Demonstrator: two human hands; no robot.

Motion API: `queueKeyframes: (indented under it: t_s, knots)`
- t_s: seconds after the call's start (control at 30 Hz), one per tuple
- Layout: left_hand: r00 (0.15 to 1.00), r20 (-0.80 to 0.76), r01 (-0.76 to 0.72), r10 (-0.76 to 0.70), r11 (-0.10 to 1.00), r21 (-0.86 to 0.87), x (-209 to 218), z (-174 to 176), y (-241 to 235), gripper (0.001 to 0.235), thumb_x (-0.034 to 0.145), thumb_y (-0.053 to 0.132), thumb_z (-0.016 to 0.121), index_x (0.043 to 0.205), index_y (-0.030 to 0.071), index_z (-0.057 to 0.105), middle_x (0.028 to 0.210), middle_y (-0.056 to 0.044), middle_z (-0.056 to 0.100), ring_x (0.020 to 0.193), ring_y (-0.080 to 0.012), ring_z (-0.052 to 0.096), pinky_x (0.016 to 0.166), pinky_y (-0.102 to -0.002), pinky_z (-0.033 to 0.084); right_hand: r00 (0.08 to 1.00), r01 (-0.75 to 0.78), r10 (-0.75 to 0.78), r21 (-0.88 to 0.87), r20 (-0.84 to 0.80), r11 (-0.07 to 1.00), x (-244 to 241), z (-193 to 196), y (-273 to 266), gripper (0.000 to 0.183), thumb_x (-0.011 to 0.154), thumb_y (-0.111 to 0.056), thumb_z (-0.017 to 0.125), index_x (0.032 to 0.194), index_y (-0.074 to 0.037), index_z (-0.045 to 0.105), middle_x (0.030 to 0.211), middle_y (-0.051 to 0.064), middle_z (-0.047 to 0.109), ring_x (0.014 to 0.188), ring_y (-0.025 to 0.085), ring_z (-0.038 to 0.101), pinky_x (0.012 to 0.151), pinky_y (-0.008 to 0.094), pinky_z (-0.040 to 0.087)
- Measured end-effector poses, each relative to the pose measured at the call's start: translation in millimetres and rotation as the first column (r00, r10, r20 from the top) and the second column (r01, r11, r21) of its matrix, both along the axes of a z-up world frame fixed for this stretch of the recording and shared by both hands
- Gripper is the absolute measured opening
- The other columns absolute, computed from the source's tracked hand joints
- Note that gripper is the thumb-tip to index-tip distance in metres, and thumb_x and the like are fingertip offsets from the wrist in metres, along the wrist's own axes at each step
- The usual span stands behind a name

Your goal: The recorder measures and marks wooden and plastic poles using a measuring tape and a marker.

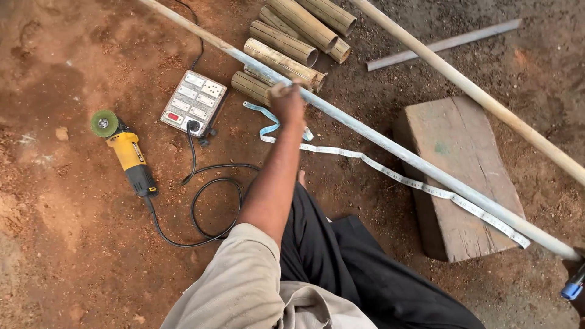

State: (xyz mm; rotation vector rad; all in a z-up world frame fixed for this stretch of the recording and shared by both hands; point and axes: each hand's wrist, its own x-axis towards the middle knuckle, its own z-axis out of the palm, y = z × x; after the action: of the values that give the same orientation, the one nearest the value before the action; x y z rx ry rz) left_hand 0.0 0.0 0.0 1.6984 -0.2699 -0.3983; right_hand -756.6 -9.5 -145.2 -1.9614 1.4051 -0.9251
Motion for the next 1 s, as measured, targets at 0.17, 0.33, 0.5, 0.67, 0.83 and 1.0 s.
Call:
queueKeyframes:
  t_s: [0.17,0.33,0.5,0.67,0.83,1.0]
  knots:
    - [0.890,-0.450,-0.172,0.069,0.966,-0.192,97.0,-145.3,-12.3,0.039,0.096,0.024,0.075,0.116,-0.009,0.068,0.101,-0.017,0.068,0.080,-0.0256,0.055,0.062,-0.042,0.043,0.881,0.067,-0.149,-0.194,-0.448,0.979,-41.1,-38.1,12.8,0.032,0.097,-0.012,0.062,0.128,-0.007,0.062,0.113,0.016,0.064,0.098,0.024,0.071,0.085,0.032,0.060]
    - [0.725,-0.598,-0.089,-0.343,0.813,-0.575,109.2,-200.8,-36.7,0.036,0.103,0.017,0.066,0.134,0.002,0.057,0.114,-0.010,0.060,0.100,-0.0255,0.061,0.083,-0.042,0.051,0.397,0.207,-0.386,-0.329,-0.832,0.921,26.1,36.5,42.6,0.012,0.109,-0.036,0.068,0.117,-0.027,0.068,0.107,0.005,0.073,0.096,0.027,0.071,0.091,0.045,0.050]
    - [0.672,-0.609,-0.042,-0.422,0.799,-0.599,96.3,-167.4,-30.6,0.035,0.100,0.023,0.058,0.130,0.006,0.055,0.116,-0.011,0.068,0.106,-0.0278,0.068,0.087,-0.047,0.059,0.427,0.235,-0.378,-0.302,-0.822,0.924,45.7,62.8,50.5,0.007,0.108,-0.031,0.064,0.114,-0.029,0.066,0.109,0.002,0.072,0.105,0.026,0.070,0.096,0.047,0.046]
    - [0.633,-0.610,-0.002,-0.476,0.787,-0.617,81.0,-122.5,-21.5,0.028,0.100,0.029,0.068,0.119,0.009,0.065,0.099,-0.004,0.065,0.091,-0.0193,0.064,0.085,-0.040,0.058,0.428,0.179,-0.362,-0.315,-0.828,0.932,49.8,92.2,50.3,0.012,0.103,-0.034,0.066,0.114,-0.029,0.070,0.107,0.004,0.073,0.103,0.030,0.071,0.088,0.047,0.050]
    - [0.666,-0.579,0.210,-0.471,0.863,-0.460,21.5,-67.9,-33.4,0.029,0.094,0.027,0.075,0.117,0.013,0.063,0.101,-0.001,0.065,0.093,-0.0179,0.065,0.085,-0.040,0.058,0.400,0.274,-0.437,-0.349,-0.806,0.896,-25.8,87.2,52.4,0.007,0.112,-0.029,0.068,0.106,-0.026,0.071,0.097,0.005,0.073,0.087,0.025,0.071,0.077,0.040,0.053]
    - [0.616,-0.552,0.355,-0.562,0.823,-0.443,-67.9,-36.5,-77.9,0.034,0.089,0.020,0.079,0.116,0.010,0.060,0.102,-0.005,0.065,0.093,-0.0216,0.066,0.085,-0.044,0.061,0.213,0.424,-0.557,-0.437,-0.803,0.793,-60.1,103.6,40.8,0.001,0.104,-0.024,0.073,0.104,-0.023,0.073,0.092,0.006,0.072,0.081,0.023,0.070,0.066,0.037,0.054]
